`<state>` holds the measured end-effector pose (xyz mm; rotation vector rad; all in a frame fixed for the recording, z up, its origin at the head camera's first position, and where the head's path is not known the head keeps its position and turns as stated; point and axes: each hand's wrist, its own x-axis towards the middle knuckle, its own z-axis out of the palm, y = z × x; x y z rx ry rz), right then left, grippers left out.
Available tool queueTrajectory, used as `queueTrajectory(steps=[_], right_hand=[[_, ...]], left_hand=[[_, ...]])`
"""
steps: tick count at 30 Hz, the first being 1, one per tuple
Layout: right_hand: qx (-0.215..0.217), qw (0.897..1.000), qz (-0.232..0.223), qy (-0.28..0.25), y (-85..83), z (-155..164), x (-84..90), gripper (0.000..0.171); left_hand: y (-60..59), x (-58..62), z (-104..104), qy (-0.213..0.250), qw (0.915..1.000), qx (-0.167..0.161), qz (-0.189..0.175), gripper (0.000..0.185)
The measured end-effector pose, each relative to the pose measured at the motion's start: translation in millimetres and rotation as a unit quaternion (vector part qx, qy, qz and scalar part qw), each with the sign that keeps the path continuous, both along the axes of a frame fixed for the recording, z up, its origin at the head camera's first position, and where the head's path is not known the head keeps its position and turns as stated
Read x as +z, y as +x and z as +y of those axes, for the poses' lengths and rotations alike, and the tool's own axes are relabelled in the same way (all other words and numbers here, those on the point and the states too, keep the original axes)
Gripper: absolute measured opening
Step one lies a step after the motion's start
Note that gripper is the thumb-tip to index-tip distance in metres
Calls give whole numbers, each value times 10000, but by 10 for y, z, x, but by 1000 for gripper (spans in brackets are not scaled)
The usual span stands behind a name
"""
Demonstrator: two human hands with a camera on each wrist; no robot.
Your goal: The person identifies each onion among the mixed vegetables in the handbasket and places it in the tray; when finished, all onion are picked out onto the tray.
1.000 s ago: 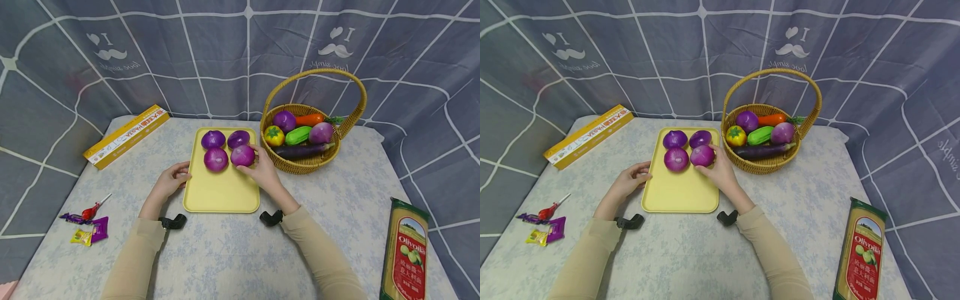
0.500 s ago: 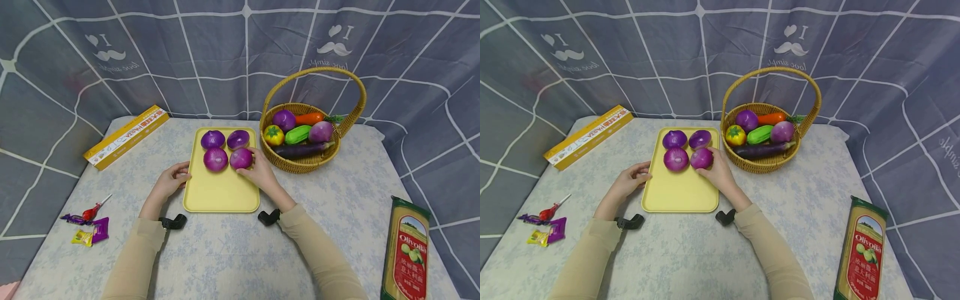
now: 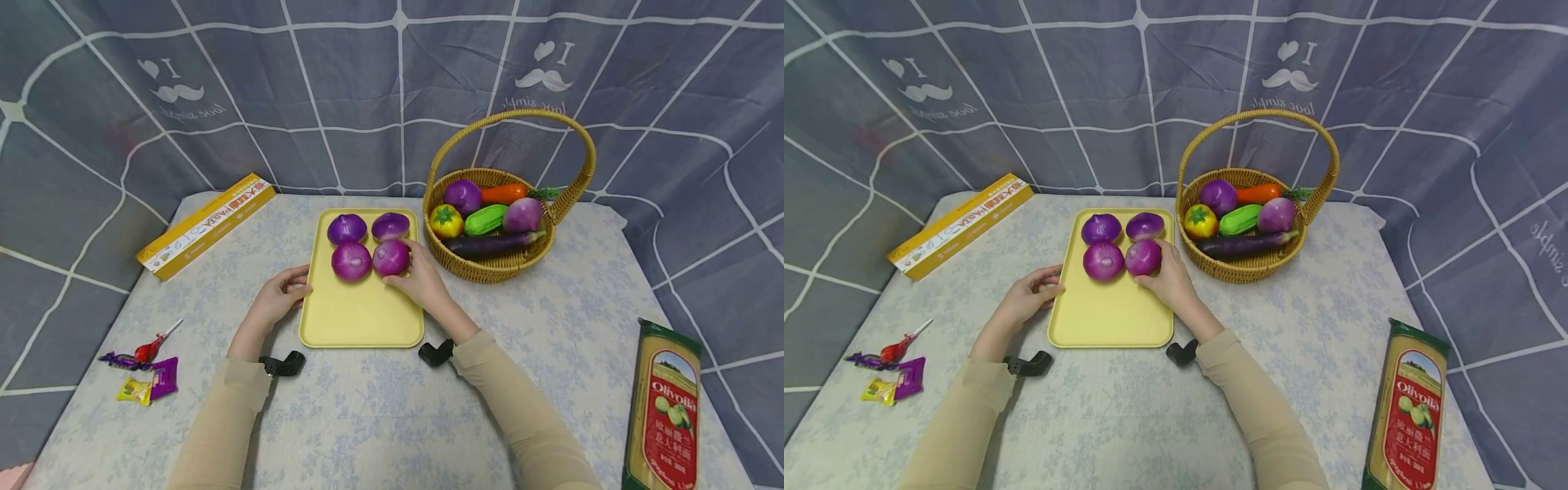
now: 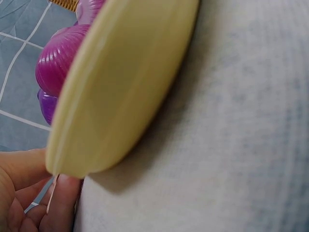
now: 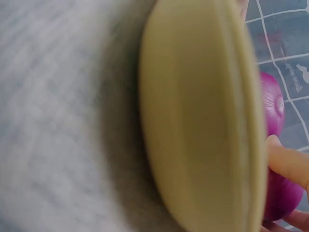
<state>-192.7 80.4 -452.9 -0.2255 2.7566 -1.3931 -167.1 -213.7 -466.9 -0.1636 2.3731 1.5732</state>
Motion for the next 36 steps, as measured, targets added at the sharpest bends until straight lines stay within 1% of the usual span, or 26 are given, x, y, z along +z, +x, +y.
queueTrajectory(steps=[5,8,10,15,17,21,26,29,36], right_hand=[[-70,9998,-70,178,64,34,58,86],[1,9996,70,274,110,67,136,81],[73,9994,209,260,139,97,193,76],[219,9987,439,-114,199,209,348,57],[184,9982,530,-188,221,272,420,50],[-106,9975,656,-254,251,424,549,39],[-605,9935,740,-623,237,638,656,34],[-887,9899,845,-707,203,776,676,32],[-1548,9803,1083,-580,73,1110,664,30]], left_hand=[[3,-6,-2,-32,10000,-37,45,54],[-1,-2,0,-57,10000,-37,38,54],[-6,-1,4,-64,10000,1,28,53],[-9,-3,5,-79,10000,7,20,53],[-8,-4,1,-83,10000,-13,15,53],[-9,-8,-8,-72,10000,-9,-1,53],[-16,-1,-13,-60,10000,-7,25,54],[-18,-5,-15,-82,9999,-33,49,54],[-10,-22,-13,-27,10000,-63,10,53]])
